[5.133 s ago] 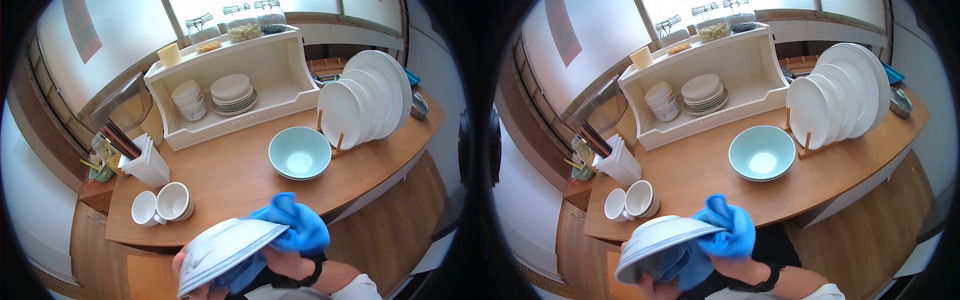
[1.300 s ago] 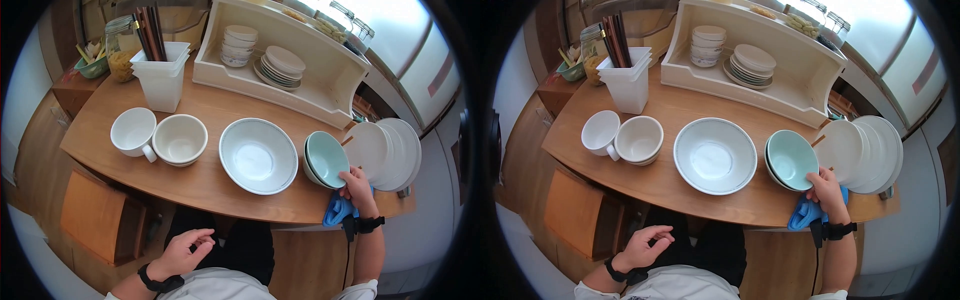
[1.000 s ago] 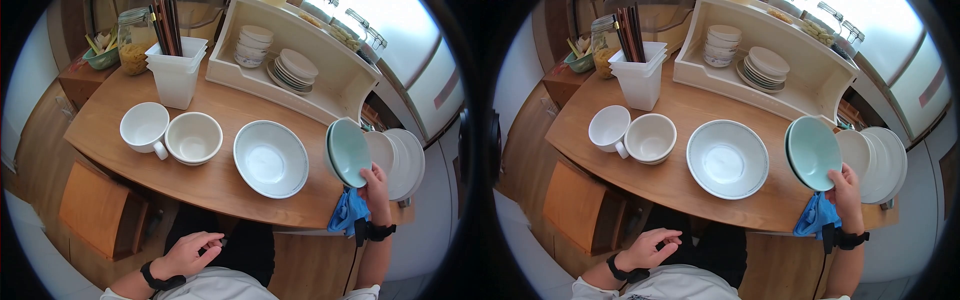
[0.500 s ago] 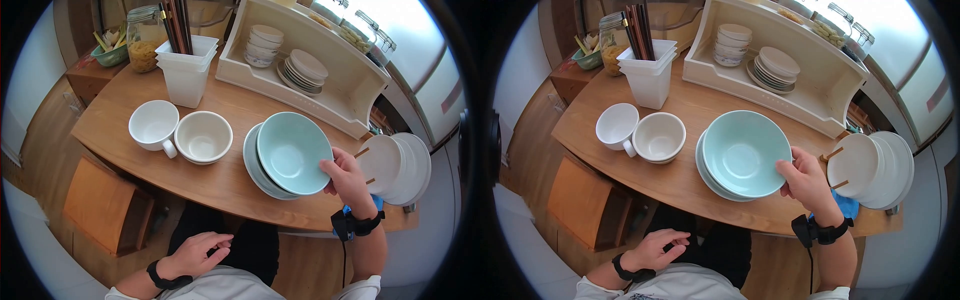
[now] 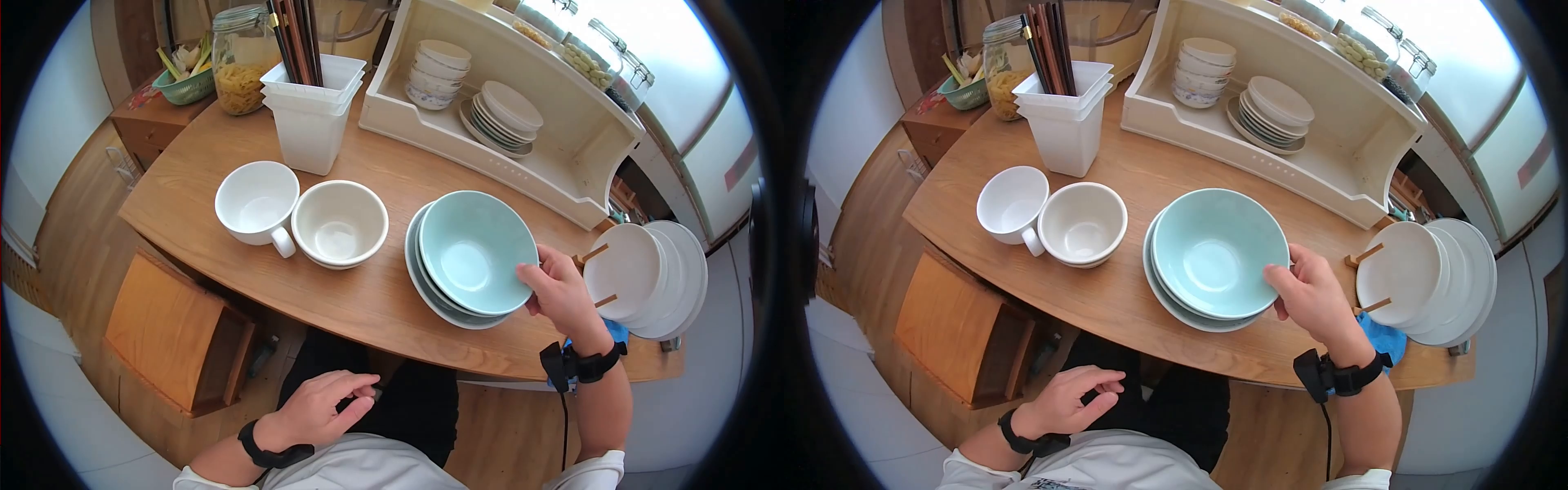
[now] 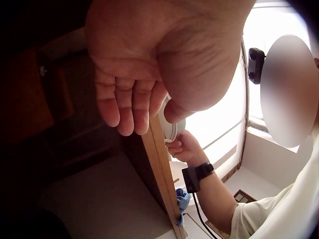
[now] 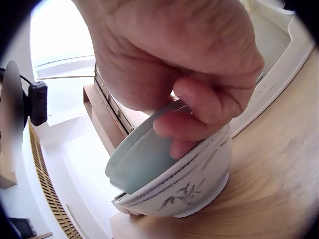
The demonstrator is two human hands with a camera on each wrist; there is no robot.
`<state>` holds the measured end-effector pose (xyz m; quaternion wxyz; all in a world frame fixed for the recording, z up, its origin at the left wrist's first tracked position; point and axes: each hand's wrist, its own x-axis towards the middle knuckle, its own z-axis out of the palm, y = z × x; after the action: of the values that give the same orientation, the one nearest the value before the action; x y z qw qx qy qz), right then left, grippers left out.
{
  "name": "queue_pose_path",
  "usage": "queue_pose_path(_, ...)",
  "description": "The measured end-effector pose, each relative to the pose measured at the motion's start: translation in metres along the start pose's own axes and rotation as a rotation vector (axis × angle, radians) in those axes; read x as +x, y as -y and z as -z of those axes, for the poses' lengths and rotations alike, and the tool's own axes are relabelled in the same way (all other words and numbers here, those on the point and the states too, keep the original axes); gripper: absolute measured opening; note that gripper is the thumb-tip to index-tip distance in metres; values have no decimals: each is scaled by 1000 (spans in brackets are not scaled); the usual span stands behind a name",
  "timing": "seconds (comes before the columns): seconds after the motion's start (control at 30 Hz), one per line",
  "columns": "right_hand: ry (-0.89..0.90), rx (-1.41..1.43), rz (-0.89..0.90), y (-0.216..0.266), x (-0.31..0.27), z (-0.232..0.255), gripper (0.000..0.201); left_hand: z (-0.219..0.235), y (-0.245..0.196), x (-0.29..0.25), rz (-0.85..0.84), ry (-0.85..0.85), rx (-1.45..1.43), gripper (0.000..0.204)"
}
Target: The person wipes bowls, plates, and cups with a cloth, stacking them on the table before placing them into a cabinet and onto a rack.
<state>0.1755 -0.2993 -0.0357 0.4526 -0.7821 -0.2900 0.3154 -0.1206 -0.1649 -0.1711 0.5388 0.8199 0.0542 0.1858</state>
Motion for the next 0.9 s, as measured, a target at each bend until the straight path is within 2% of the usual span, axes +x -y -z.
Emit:
queue_pose_path(0.17,6,-88,0,1,2,1,25,12,-3,2,-30,-24,38,26)
queue_pose_path(0.27,-12,-119,18,-2,4,1,26,31,-16,6,-184,-188,106,22)
queue_pose_path(0.33,-3,-167,41,-3,6,5,26,55,-22,9,-298,-292,259,20)
queue_pose_path(0.4,8,-153,20,-3,6,3,31,80,-24,9,-309,-416,400,23)
queue_pose_path(0.47,-103,-237,87,-1,3,-1,38,102,-28,18,-233,-574,501,28)
queue_pose_path(0.53,-103,-289,70,0,2,-1,41,131,-32,37,-230,-521,762,50)
queue_pose_path(0.57,-108,-343,49,0,1,0,44,141,-31,47,-230,-522,764,50)
queue_pose_path(0.63,-105,-345,62,-3,3,1,45,156,-28,65,-154,-471,834,74)
queue_pose_path(0.67,-103,-348,71,-4,3,1,46,160,-29,70,-156,-470,835,74)
queue_pose_path(0.73,-103,-398,81,-2,2,2,46,165,-30,79,-49,-379,896,91)
queue_pose_path(0.8,-106,-452,90,4,0,4,47,171,-28,85,-45,-319,964,92)
queue_pose_path(0.87,-291,-957,193,27,-2,3,49,177,-26,90,-36,-276,1039,94)
queue_pose_path(0.9,-292,-959,201,44,-4,-1,49,178,-24,92,-1,-258,1051,95)
